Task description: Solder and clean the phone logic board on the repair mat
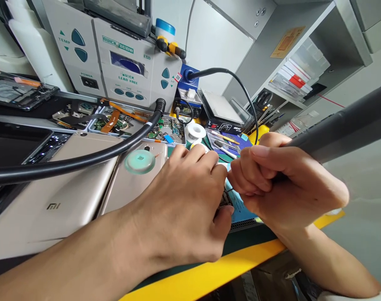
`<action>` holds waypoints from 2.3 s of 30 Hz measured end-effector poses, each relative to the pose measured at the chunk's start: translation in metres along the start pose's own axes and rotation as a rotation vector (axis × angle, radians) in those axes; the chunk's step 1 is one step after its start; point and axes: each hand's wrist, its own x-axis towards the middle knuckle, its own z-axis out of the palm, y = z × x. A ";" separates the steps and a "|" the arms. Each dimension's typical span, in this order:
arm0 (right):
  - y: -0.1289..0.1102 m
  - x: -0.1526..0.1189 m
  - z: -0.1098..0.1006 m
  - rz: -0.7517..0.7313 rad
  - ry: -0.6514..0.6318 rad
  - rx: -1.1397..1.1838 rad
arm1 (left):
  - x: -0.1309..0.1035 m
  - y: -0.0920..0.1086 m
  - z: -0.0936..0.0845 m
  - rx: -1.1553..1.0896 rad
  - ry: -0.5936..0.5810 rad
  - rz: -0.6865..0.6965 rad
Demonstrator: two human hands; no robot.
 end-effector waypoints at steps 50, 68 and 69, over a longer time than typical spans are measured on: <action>0.001 0.001 0.003 -0.033 0.023 -0.041 | 0.001 0.000 -0.002 -0.007 -0.027 0.002; 0.002 0.001 0.001 -0.032 -0.003 -0.062 | 0.001 0.000 -0.002 -0.014 -0.028 -0.004; 0.002 0.001 0.001 -0.026 -0.007 -0.063 | 0.000 0.000 -0.002 -0.012 -0.025 -0.006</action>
